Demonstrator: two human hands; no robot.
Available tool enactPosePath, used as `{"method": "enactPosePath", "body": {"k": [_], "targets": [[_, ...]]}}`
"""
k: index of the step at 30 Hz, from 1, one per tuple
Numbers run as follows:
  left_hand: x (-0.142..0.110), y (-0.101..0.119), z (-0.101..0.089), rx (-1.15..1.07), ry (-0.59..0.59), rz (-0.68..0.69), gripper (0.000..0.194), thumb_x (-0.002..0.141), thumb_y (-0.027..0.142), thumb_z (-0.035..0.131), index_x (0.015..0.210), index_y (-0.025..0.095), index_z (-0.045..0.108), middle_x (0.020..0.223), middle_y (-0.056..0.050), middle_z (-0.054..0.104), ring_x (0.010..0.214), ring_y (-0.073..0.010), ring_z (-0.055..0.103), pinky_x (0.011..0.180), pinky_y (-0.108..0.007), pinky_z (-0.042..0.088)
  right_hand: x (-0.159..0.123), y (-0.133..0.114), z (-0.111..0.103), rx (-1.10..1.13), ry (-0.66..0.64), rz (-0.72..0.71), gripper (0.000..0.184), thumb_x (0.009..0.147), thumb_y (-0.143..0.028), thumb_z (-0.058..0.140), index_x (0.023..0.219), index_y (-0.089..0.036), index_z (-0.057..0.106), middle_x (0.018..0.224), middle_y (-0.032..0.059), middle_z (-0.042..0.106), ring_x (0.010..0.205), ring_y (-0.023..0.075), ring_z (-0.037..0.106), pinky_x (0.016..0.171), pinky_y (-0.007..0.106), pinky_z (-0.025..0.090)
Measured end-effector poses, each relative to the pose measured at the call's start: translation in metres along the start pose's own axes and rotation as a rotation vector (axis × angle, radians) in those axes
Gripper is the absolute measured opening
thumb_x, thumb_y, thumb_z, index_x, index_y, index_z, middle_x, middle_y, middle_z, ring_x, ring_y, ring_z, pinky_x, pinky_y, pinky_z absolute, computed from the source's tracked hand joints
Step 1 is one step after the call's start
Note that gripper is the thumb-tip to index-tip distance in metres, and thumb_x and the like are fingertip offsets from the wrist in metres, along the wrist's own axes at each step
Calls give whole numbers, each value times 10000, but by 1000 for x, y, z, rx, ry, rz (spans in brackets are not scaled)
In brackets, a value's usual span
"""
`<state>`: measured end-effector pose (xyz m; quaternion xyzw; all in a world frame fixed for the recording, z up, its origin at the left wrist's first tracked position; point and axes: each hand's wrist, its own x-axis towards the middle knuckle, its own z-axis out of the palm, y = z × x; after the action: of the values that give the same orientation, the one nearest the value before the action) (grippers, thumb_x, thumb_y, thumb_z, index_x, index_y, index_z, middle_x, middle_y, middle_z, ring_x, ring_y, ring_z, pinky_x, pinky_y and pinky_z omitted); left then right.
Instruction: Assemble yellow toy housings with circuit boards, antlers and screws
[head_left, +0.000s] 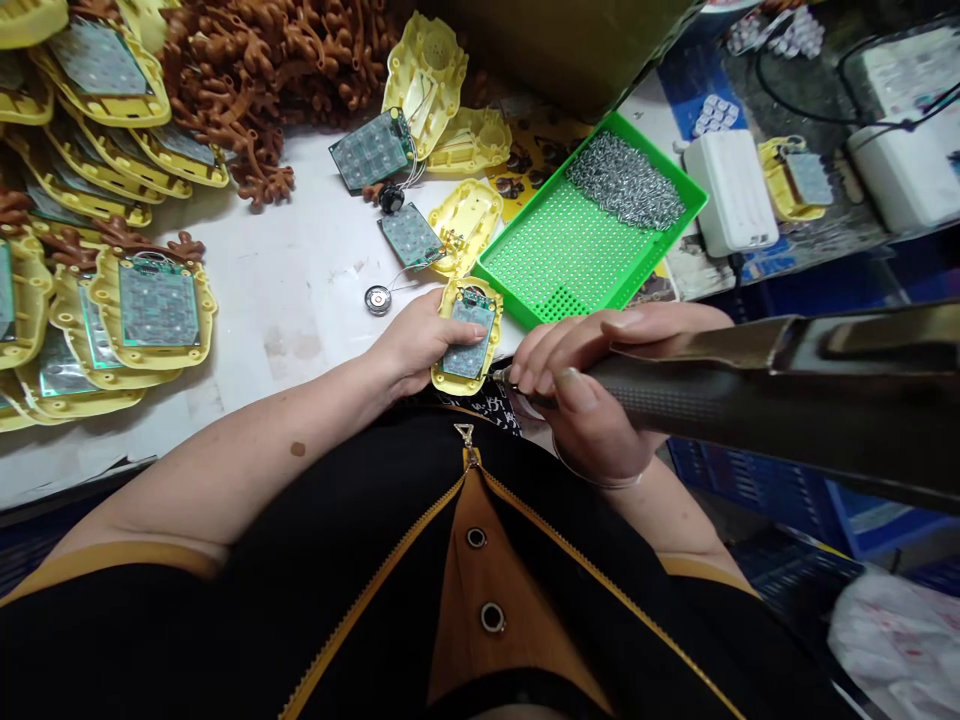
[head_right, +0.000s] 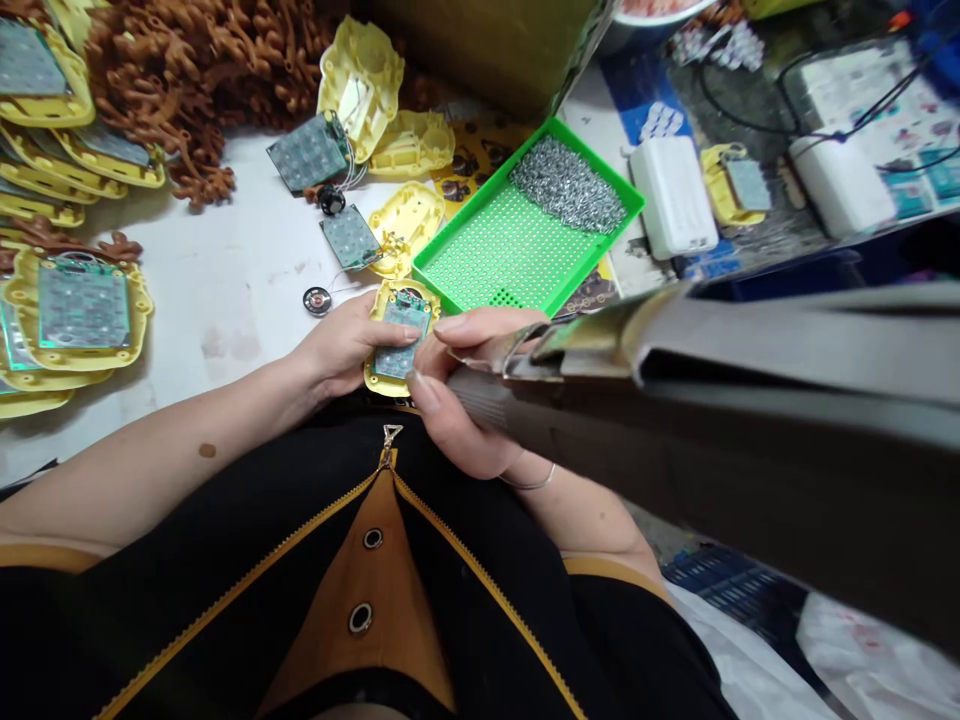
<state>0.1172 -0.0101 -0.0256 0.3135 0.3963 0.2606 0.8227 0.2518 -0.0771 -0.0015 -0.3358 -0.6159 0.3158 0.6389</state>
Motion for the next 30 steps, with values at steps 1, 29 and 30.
{"method": "enactPosePath", "body": {"k": [1, 29, 30], "targets": [[0, 0, 0, -10, 4, -6, 271, 575, 51, 689, 809, 143, 587, 738, -14, 635, 706, -181, 632, 808, -388, 530, 0, 0, 0, -44, -11, -6, 144, 912, -337, 628, 778, -303, 585, 568, -64, 522, 478, 98, 547, 449, 299, 506], [-56, 6, -5, 1250, -558, 561, 621, 784, 24, 524, 1379, 199, 549, 1510, -136, 512, 1357, -256, 542, 1126, -418, 458, 19, -32, -4, 183, 306, -356, 169, 796, -164, 636, 911, -274, 580, 592, -91, 498, 427, 50, 475, 464, 159, 496], [-57, 6, -6, 1258, -554, 564, 623, 782, 23, 523, 1378, 200, 551, 1513, -136, 509, 1339, -259, 559, 1106, -414, 478, 20, -32, -4, 194, 292, -361, 194, 788, -157, 636, 927, -279, 579, 585, -94, 495, 414, 50, 470, 453, 157, 492]]}}
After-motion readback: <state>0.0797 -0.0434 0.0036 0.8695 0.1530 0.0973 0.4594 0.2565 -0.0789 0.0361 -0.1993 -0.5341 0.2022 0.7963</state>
